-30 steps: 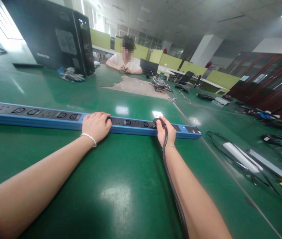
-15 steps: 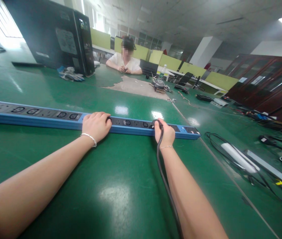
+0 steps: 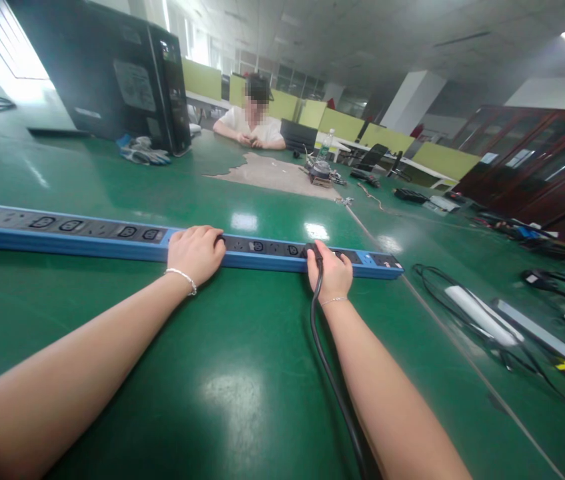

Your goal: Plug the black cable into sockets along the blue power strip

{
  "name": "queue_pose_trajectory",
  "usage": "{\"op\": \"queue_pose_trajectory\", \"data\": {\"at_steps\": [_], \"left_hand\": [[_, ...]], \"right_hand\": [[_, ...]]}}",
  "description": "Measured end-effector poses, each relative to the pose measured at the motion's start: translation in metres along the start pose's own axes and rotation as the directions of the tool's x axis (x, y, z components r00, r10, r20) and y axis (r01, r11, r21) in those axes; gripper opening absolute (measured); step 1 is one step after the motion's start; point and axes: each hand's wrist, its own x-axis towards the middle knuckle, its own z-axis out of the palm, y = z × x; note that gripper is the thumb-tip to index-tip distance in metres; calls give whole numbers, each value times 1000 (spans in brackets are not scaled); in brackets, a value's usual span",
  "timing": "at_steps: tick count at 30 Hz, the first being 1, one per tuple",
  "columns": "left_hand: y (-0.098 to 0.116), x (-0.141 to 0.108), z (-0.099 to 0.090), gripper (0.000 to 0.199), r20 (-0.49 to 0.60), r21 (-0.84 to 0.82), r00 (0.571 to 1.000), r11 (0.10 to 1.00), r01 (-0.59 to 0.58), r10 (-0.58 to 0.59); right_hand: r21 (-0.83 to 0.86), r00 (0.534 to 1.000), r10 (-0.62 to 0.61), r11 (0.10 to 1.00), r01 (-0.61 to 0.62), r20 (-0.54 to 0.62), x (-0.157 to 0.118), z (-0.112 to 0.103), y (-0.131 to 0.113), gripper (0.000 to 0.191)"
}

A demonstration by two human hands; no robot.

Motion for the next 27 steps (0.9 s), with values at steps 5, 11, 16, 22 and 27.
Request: {"op": "queue_pose_trajectory", "data": {"at_steps": [5, 11, 16, 22, 27], "left_hand": [[-1, 0, 0, 37, 12, 3, 1000, 1000, -19, 19], [0, 0, -1, 37, 9, 21, 1000, 1000, -13, 12], [1, -1, -1, 38, 25, -26, 1000, 1000, 5, -4], [1, 0, -1, 38, 10, -23, 1000, 1000, -4, 4], [1, 0, -1, 37, 25, -18, 1000, 1000, 8, -8]], "right_hand": [[-19, 1000, 16, 1000, -16, -4, -1, -2, -2, 43], [63, 1000, 16, 998, -16, 7, 1, 6, 3, 42], [147, 1000, 27, 989, -27, 3, 2, 14, 3, 42], [50, 999, 17, 999, -18, 30, 1, 9, 2, 43], [38, 998, 34, 999, -36, 56, 4, 7, 2, 40]]}}
